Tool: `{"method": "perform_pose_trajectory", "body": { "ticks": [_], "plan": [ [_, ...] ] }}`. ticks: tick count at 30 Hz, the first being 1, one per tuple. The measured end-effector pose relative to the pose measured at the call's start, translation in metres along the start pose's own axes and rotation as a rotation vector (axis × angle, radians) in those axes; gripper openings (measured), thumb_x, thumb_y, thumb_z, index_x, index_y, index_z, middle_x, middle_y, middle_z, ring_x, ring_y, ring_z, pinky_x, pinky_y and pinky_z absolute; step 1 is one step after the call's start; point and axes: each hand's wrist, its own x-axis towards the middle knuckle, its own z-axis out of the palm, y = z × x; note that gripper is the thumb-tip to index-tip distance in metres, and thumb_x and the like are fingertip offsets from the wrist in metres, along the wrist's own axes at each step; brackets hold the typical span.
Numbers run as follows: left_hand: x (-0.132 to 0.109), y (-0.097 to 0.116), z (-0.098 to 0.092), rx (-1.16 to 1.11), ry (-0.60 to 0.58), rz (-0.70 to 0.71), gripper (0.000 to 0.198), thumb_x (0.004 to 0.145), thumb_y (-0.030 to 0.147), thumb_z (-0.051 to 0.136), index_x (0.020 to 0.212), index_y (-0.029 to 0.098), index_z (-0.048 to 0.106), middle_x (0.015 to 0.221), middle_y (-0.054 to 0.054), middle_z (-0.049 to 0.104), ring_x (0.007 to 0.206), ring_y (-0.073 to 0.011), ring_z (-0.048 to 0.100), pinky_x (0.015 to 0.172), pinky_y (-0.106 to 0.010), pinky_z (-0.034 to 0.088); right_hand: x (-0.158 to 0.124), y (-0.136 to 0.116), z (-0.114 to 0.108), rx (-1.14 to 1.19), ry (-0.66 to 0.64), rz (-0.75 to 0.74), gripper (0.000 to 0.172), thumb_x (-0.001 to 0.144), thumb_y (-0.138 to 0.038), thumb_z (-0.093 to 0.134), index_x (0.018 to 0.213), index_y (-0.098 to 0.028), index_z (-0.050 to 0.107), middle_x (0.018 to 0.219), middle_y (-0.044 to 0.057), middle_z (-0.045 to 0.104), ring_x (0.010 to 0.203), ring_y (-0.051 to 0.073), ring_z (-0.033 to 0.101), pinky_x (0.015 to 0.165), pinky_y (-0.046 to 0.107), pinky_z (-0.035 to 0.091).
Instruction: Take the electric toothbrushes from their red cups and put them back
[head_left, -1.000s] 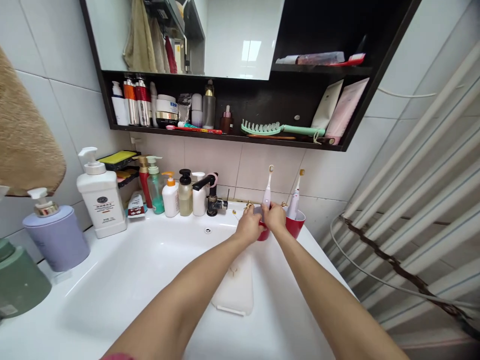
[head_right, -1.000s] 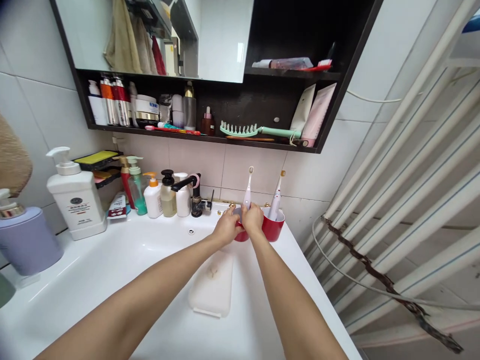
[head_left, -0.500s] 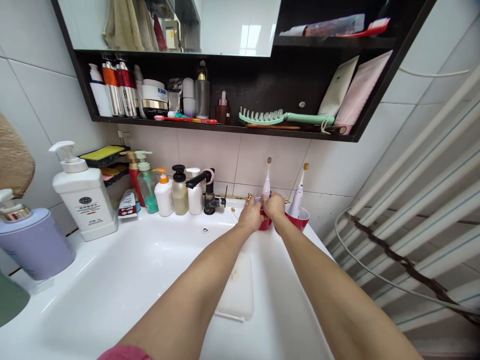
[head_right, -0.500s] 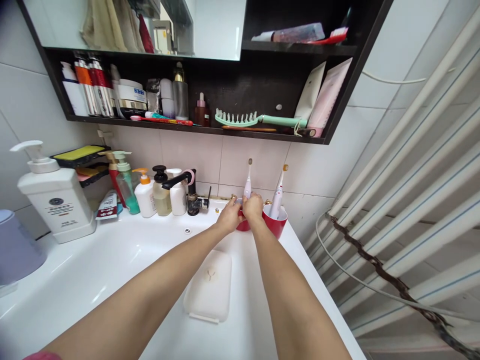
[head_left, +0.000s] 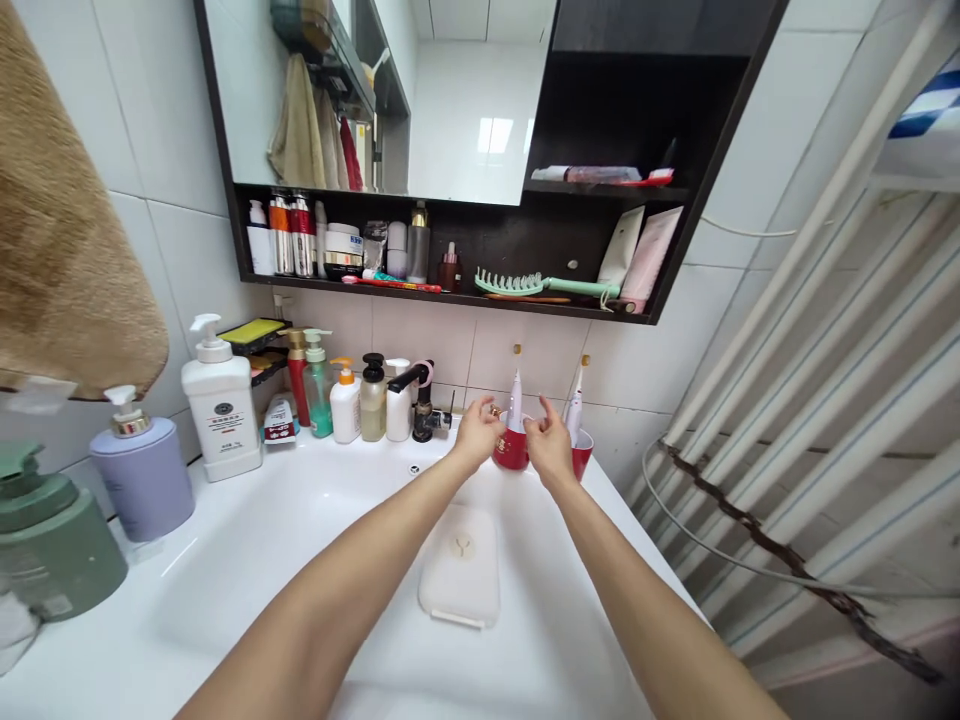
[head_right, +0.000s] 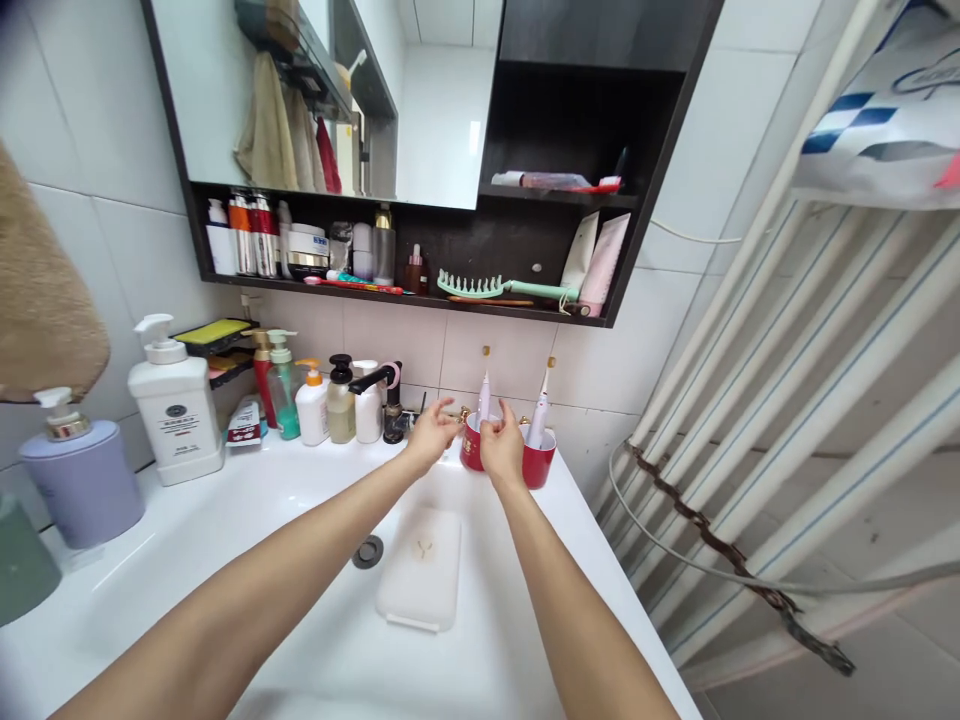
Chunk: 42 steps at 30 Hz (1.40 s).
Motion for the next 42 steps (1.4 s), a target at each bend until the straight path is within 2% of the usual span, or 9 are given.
{"method": "perform_pose_trajectory", "body": {
  "ticks": [7, 12, 16, 19, 24, 29, 32, 36, 42],
  "plan": [
    [-0.059, 0.077, -0.034, -0.844, -0.389, 0.203, 0.075, 0.058, 0.011, 0.047, 0.116, 0.032, 0.005, 0.056, 0.009, 0.04, 0.043, -0.0022, 0.039, 0.045, -0.016, 0.031, -0.055, -0.077, -0.042, 0.94, -0.27, -0.085, 0.066, 0.06, -0.013, 0.043, 0.117, -0.029, 0.015, 0.046, -0.011, 0.037, 0.037, 0.005, 0.03, 0.038, 0.017, 0.027],
    [-0.078, 0.078, -0.039, -0.911, -0.372, 0.132, 0.078, 0.054, 0.013, 0.054, 0.115, 0.032, 0.009, 0.055, 0.01, 0.042, 0.041, -0.0015, 0.038, 0.044, -0.015, 0.03, -0.071, -0.087, -0.047, 1.017, -0.257, -0.012, 0.061, 0.058, -0.011, 0.046, 0.112, -0.03, 0.025, 0.042, -0.012, 0.038, 0.035, 0.004, 0.031, 0.036, 0.017, 0.026],
    [-0.078, 0.07, -0.044, -0.954, -0.291, -0.033, 0.036, 0.06, 0.041, 0.048, 0.085, 0.016, 0.044, 0.043, 0.008, 0.039, 0.032, -0.0009, 0.029, 0.034, -0.014, 0.019, -0.068, -0.091, -0.048, 1.102, -0.162, 0.155, 0.016, 0.064, -0.031, 0.042, 0.073, -0.02, 0.049, 0.04, -0.008, 0.041, 0.031, 0.005, 0.032, 0.033, 0.019, 0.026],
    [-0.076, 0.07, -0.049, -0.939, -0.396, -0.126, 0.052, 0.061, 0.062, 0.023, 0.046, 0.014, 0.038, 0.03, 0.006, 0.028, 0.025, -0.0017, 0.02, 0.031, -0.015, 0.009, -0.064, -0.1, -0.048, 1.048, -0.237, 0.271, 0.041, 0.065, -0.049, 0.033, 0.041, -0.017, 0.038, 0.033, -0.006, 0.036, 0.025, 0.004, 0.028, 0.029, 0.019, 0.022],
    [-0.069, 0.072, -0.048, -0.848, -0.484, -0.196, 0.059, 0.058, 0.066, 0.01, 0.037, 0.015, 0.03, 0.025, 0.005, 0.021, 0.022, -0.0019, 0.015, 0.031, -0.016, 0.006, -0.065, -0.104, -0.037, 0.881, -0.259, 0.267, 0.052, 0.062, -0.059, 0.025, 0.032, -0.017, 0.028, 0.026, -0.007, 0.023, 0.022, 0.003, 0.02, 0.027, 0.018, 0.014],
    [-0.067, 0.043, -0.038, -0.69, -0.357, -0.366, 0.059, 0.057, 0.067, 0.011, 0.04, 0.015, 0.032, 0.028, 0.005, 0.026, 0.025, -0.0025, 0.02, 0.034, -0.017, 0.01, -0.054, -0.059, -0.022, 0.465, -0.256, 0.188, 0.047, 0.062, -0.057, 0.025, 0.037, -0.019, 0.032, 0.032, -0.005, 0.03, 0.028, 0.006, 0.028, 0.032, 0.022, 0.025],
    [-0.076, 0.007, -0.031, -0.62, -0.275, -0.452, 0.055, 0.057, 0.066, 0.016, 0.045, 0.015, 0.035, 0.031, 0.006, 0.029, 0.028, -0.0026, 0.024, 0.035, -0.017, 0.012, -0.031, -0.009, -0.021, -0.17, -0.023, 0.095, 0.037, 0.061, -0.051, 0.034, 0.053, -0.018, 0.048, 0.054, 0.002, 0.05, 0.051, 0.014, 0.047, 0.048, 0.026, 0.035],
    [-0.097, -0.041, -0.022, -0.537, -0.24, -0.544, 0.047, 0.055, 0.062, 0.032, 0.053, 0.015, 0.038, 0.035, 0.008, 0.032, 0.03, -0.0019, 0.027, 0.037, -0.017, 0.015, 0.001, 0.049, -0.029, -0.379, 0.108, 0.165, 0.034, 0.053, -0.039, 0.048, 0.077, -0.016, 0.054, 0.091, 0.014, 0.046, 0.084, 0.026, 0.043, 0.065, 0.036, 0.033],
    [-0.111, -0.063, -0.014, -0.458, -0.297, -0.587, 0.035, 0.055, 0.049, 0.043, 0.055, 0.014, 0.042, 0.039, 0.006, 0.039, 0.033, -0.0028, 0.032, 0.038, -0.017, 0.017, 0.008, 0.078, -0.04, -0.519, 0.031, 0.138, 0.022, 0.054, -0.032, 0.049, 0.066, -0.015, 0.055, 0.074, 0.01, 0.049, 0.075, 0.025, 0.046, 0.062, 0.035, 0.034]
  ]
}}
